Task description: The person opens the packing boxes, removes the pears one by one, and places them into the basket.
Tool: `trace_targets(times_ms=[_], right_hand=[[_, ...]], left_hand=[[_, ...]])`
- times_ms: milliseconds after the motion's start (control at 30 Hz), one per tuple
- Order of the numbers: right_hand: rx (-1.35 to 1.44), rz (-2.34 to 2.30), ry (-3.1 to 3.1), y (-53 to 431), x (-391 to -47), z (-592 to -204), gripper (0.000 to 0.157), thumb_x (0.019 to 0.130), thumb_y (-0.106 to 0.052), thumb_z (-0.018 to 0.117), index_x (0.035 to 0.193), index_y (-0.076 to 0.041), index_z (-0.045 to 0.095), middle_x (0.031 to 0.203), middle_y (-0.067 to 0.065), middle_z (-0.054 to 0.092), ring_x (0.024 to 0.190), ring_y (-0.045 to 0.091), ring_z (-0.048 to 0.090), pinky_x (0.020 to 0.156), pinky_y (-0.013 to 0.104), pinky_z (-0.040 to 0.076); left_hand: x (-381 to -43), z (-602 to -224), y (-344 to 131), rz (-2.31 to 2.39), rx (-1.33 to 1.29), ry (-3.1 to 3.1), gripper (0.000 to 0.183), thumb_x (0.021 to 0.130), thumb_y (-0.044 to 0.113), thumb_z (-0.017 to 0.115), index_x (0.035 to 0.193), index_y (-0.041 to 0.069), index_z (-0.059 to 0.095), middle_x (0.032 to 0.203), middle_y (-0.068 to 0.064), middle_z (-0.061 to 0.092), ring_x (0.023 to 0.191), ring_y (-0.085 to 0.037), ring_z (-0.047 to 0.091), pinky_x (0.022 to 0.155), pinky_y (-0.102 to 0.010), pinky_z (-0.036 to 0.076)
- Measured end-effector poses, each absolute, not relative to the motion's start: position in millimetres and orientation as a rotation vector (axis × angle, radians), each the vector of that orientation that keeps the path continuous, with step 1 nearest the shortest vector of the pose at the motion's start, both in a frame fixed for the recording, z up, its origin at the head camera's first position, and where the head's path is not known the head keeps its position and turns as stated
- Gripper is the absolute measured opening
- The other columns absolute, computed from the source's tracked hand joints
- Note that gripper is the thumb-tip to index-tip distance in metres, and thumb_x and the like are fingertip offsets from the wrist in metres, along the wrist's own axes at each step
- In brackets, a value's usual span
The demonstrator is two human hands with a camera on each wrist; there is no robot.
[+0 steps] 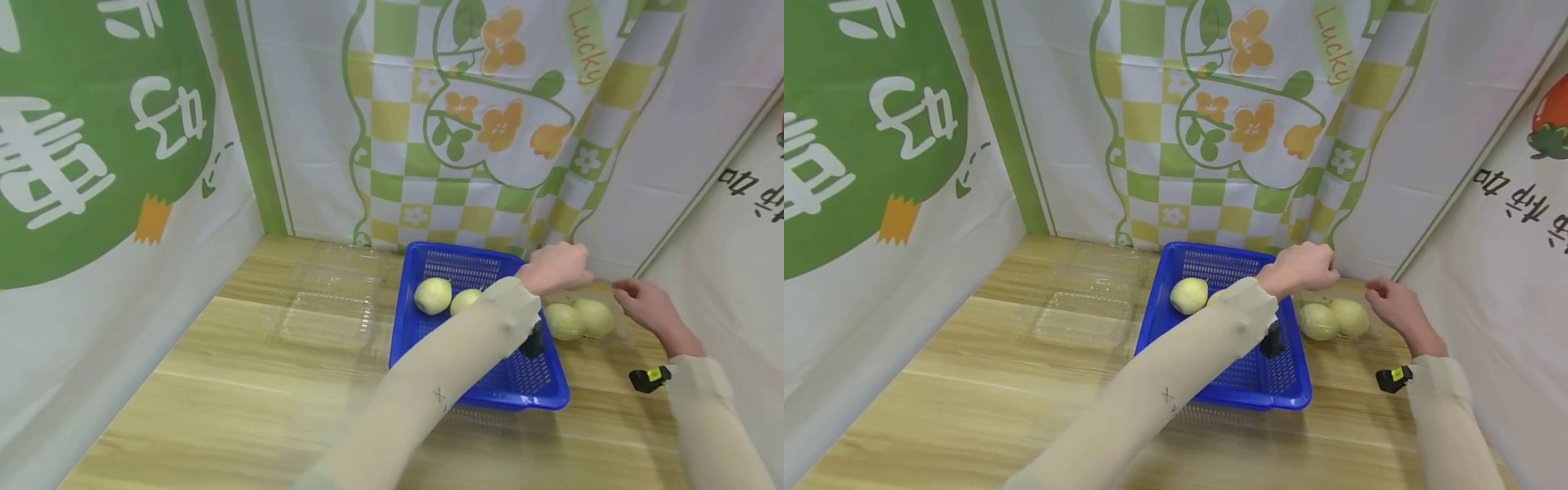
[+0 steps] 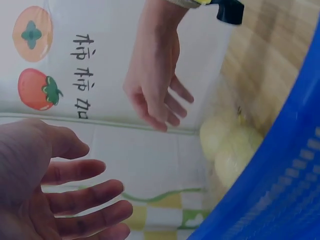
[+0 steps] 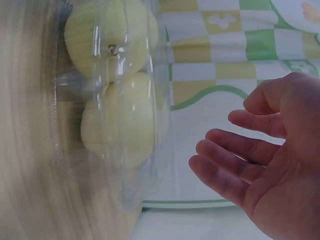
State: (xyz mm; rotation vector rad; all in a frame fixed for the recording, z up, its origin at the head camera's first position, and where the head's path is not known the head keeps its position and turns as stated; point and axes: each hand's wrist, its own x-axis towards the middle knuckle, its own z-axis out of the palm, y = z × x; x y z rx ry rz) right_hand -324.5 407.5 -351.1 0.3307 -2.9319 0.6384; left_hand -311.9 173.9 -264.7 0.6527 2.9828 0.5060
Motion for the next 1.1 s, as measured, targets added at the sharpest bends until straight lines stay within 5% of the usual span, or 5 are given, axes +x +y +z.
trace_targets(times_ms=[233,433,833,967,1100], right_hand=[[0.274,0.583,-3.007,418,-325,-357,0.049,0.097,-0.028,0.033,0.124,0.011,0.047,0.118,0.038,0.048,0.103,0.051,0.049,0.075,0.055,0.044],[0.247,0.609,-3.054,426,-323,-362,0.049,0.097,-0.027,0.033,0.125,0.012,0.045,0.110,0.036,0.054,0.084,0.037,0.059,0.062,0.039,0.047],[0.176,0.867,-3.060,443,-322,-386,0.050,0.097,-0.024,0.034,0.125,0.016,0.040,0.112,0.040,0.051,0.082,0.029,0.063,0.062,0.034,0.055],[0.137,0.918,-3.058,445,-322,-390,0.050,0.096,-0.023,0.034,0.126,0.018,0.039,0.111,0.040,0.051,0.077,0.019,0.062,0.062,0.034,0.055],[0.093,1.011,-3.058,448,-320,-394,0.053,0.095,-0.023,0.034,0.127,0.020,0.036,0.114,0.040,0.048,0.078,0.019,0.063,0.064,0.035,0.055]], left_hand=[[-308,-279,194,0.667,0.548,2.949,0.026,0.085,0.031,0.056,0.063,0.023,0.044,0.061,0.006,0.044,0.053,-0.011,0.044,0.047,-0.028,0.036],[-305,-294,213,0.693,0.493,2.921,0.036,0.083,0.033,0.058,0.058,0.021,0.035,0.056,0.005,0.034,0.050,-0.012,0.034,0.046,-0.029,0.032],[-294,-322,246,0.572,0.561,2.916,0.007,0.087,0.035,0.058,0.081,0.030,0.056,0.078,0.012,0.057,0.064,-0.009,0.049,0.057,-0.032,0.042],[-290,-331,254,0.499,0.593,2.949,0.015,0.084,0.045,0.060,0.079,0.031,0.059,0.085,0.013,0.059,0.076,-0.009,0.051,0.068,-0.031,0.043],[-284,-338,261,0.467,0.552,2.977,0.023,0.084,0.058,0.052,0.093,0.039,0.063,0.105,0.014,0.059,0.097,-0.011,0.049,0.079,-0.032,0.041]])
